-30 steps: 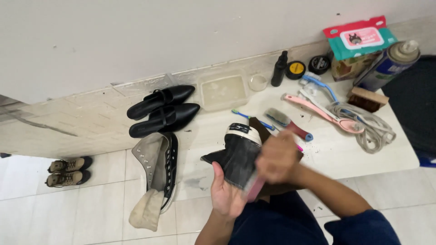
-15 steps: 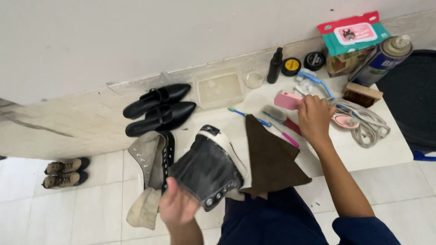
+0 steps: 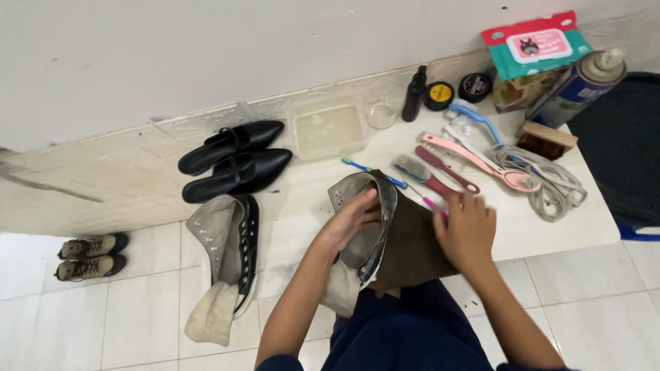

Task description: The person wipes a black high-top sneaker with a brown cloth, then uses a blue toothbrush to scrub the upper and sole. The shoe is rotated to access different areas while being cleaned on a white countertop.

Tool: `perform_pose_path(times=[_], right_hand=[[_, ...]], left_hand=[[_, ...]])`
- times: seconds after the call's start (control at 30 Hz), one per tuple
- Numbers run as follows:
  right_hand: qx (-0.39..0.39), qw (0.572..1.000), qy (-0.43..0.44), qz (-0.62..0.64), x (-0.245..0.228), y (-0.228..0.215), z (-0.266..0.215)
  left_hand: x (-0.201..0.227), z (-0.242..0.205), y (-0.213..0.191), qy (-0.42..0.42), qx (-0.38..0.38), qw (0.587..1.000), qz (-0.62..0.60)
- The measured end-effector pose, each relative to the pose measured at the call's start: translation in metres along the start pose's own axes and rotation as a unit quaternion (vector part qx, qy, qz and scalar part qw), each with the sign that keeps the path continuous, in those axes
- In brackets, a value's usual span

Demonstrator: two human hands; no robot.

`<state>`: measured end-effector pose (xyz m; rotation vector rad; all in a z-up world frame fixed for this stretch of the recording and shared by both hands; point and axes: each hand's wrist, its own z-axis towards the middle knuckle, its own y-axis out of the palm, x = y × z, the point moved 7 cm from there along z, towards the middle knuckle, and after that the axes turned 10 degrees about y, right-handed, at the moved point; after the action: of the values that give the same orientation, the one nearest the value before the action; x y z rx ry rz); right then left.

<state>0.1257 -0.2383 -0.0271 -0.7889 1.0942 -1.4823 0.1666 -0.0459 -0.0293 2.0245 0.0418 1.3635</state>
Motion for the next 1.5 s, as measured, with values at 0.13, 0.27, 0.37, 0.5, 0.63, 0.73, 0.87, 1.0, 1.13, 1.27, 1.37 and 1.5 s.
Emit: perform_pose_path(times=[0.13, 0.27, 0.37, 0.5, 0.63, 0.73, 0.87, 1.0, 1.13, 1.27, 1.37, 1.5], right_hand=[[-0.138, 0.990, 0.029, 0.012, 0.000, 0.002, -0.045], [-0.236, 0.966, 0.045, 0.094, 0.005, 0.022, -0.059], [-0.266, 0.911, 0.065, 0.307, 0.006, 0.018, -0.059], [-0.184, 0.699, 0.050, 0.689, 0.031, 0.039, -0.072], [-0.117, 0.570, 0.107, 0.806, 0.021, 0.002, -0.038], [-0.099, 0.646, -0.090, 0.751, -0.015, -0.023, 0.003], [-0.066, 0.778, -0.136, 0.610, -0.098, -0.020, 0.033], [-0.114, 0.795, -0.072, 0.592, -0.134, 0.017, 0.029], [-0.113, 0.777, -0.041, 0.618, -0.133, 0.027, 0.022], [-0.082, 0.770, -0.035, 0.632, -0.130, 0.015, 0.015], [-0.066, 0.772, -0.046, 0.630, -0.130, 0.010, 0.010], [-0.057, 0.768, -0.077, 0.633, -0.133, 0.001, 0.004]], left_hand=[[-0.001, -0.010, 0.002, 0.050, 0.031, 0.986, 0.156], [-0.005, -0.010, 0.012, 0.073, 0.076, 0.962, 0.252], [-0.072, 0.012, -0.049, 0.076, 0.145, 0.979, 0.124], [-0.106, 0.018, -0.100, 0.146, 0.152, 0.969, -0.131], [-0.083, -0.003, -0.081, 0.149, 0.138, 0.960, -0.194], [-0.092, -0.001, -0.067, 0.125, 0.110, 0.963, -0.211], [-0.075, -0.008, -0.019, 0.139, 0.108, 0.977, -0.121], [-0.073, -0.007, -0.036, 0.190, 0.155, 0.962, -0.119], [-0.075, 0.003, -0.053, 0.211, 0.170, 0.956, -0.113], [-0.095, 0.004, -0.059, 0.182, 0.157, 0.967, -0.088], [-0.108, 0.008, -0.071, 0.179, 0.158, 0.966, -0.095], [-0.092, 0.005, -0.060, 0.187, 0.158, 0.965, -0.097]])
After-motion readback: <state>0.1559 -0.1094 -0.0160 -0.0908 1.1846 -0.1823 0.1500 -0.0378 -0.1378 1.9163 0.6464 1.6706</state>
